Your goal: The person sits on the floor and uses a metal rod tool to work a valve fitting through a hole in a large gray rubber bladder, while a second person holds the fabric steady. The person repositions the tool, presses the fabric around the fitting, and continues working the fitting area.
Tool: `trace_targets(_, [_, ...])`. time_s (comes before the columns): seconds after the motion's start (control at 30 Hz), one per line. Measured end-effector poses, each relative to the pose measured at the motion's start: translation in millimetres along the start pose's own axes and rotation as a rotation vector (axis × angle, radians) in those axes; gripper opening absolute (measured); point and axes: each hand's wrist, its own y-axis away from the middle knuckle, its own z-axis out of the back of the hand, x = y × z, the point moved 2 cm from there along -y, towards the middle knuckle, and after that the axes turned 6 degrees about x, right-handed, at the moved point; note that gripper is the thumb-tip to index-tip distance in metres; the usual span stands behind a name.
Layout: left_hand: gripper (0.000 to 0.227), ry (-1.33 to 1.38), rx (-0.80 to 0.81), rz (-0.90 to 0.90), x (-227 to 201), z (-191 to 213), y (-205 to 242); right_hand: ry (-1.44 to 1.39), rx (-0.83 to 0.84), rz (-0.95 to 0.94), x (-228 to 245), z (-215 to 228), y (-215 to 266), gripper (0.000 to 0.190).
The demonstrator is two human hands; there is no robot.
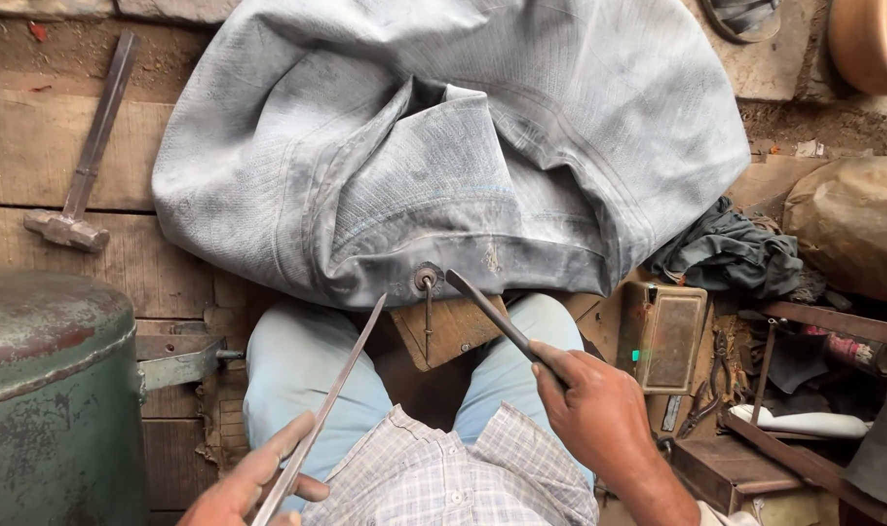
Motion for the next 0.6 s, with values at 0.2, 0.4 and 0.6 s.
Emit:
trace_targets(0.2, [0.079, -0.016, -0.124, 0.234, -40, -15, -1, 0.069, 0.015, 0.08, 8, -4, -10, 0.034])
trace_targets(0.4, [0.07, 0.085, -0.073, 0.211, -57, -21, -10, 0.106, 0.041, 0.08, 15, 1, -16, 0.033])
trace_targets(0.6, [0.07, 0.033, -0.049, 0.146, -62, -20, -12, 0.148, 0.02, 0.148, 19, 1, -22, 0.033])
